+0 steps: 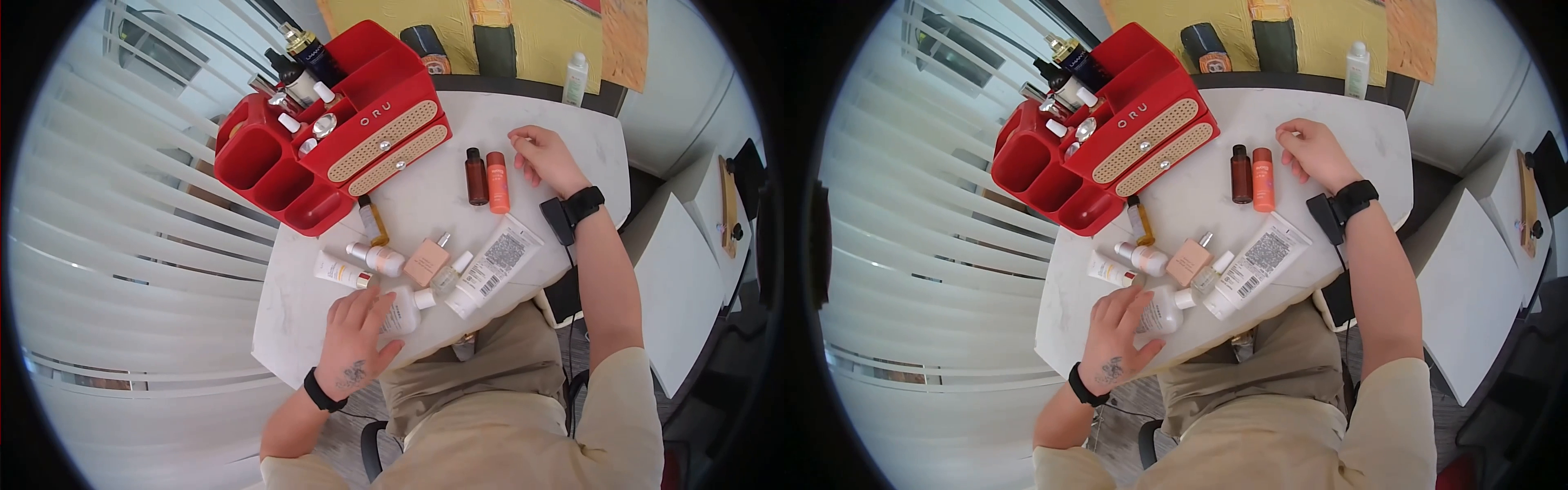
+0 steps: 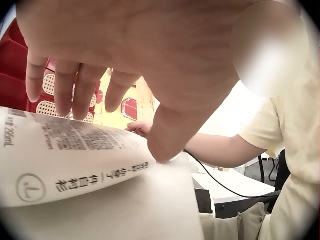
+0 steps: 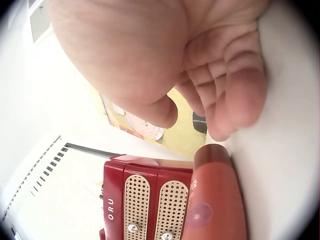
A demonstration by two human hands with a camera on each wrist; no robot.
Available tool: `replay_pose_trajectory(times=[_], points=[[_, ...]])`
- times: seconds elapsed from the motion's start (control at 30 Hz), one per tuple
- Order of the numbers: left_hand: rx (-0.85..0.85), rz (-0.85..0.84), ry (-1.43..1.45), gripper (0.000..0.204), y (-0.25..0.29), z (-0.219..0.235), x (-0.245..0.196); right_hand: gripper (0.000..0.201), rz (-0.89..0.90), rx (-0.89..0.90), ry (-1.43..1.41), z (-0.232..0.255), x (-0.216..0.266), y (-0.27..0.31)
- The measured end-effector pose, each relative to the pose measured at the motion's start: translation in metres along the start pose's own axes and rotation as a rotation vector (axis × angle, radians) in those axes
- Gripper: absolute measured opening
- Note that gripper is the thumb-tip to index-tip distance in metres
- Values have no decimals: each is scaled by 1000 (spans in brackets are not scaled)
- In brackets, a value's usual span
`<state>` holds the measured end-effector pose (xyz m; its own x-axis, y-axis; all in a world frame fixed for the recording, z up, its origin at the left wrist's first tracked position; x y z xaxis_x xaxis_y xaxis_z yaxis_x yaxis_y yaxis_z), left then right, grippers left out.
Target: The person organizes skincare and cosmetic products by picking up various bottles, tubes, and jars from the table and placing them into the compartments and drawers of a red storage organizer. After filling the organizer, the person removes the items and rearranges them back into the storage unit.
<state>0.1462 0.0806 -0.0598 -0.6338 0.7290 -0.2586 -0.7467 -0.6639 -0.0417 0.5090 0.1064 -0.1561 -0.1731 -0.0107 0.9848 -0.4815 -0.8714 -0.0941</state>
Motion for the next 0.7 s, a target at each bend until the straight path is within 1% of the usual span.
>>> replay_pose_trajectory(times=[0.03,0.1,0.13,0.2,0.23,0.3,0.33,0.4,0.43,0.5,0.53,0.6,0.63,0.7], points=[[4,1,-1,67,1,-2,-2,27,4,-10,-14,1,0,0],[-59,-37,-2,63,4,-2,-7,27,11,-23,-17,1,0,1],[-60,-35,-3,63,6,-4,-8,27,20,-33,-18,2,1,1],[-75,-48,15,55,7,-4,-9,29,19,-23,-8,3,0,1],[-76,-46,14,55,6,-5,-10,31,15,-14,2,2,-1,1],[-129,-66,68,47,3,2,-14,30,19,-16,2,2,1,1],[-130,-65,69,47,-2,4,-18,30,22,-19,2,2,1,1],[-62,-87,137,39,-17,5,-32,29,25,-29,-10,2,0,1],[-66,-85,139,39,-28,6,-36,28,30,-40,-23,3,1,1],[54,-61,178,28,-56,-5,-44,27,27,-35,-10,3,1,1],[48,-65,178,28,-68,-10,-46,27,20,-33,0,4,0,1],[146,-77,231,19,-93,-37,-44,26,24,-38,-11,4,0,1],[140,-85,229,19,-103,-40,-46,26,18,-39,-26,5,0,2],[262,-59,227,20,-117,-57,-47,26,16,-45,-33,5,0,2]])
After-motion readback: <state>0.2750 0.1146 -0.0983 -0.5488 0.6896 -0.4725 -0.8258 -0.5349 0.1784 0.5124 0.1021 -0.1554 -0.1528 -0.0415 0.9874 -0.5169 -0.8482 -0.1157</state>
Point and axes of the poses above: each hand's wrist, its own y-axis away from the middle knuckle, its own z-axis out of the back of the hand, x = y × z, the point moved 10 cm from there along -y, towards the middle knuckle, and after that the axes turned 13 degrees about z, right-handed, at the moved point
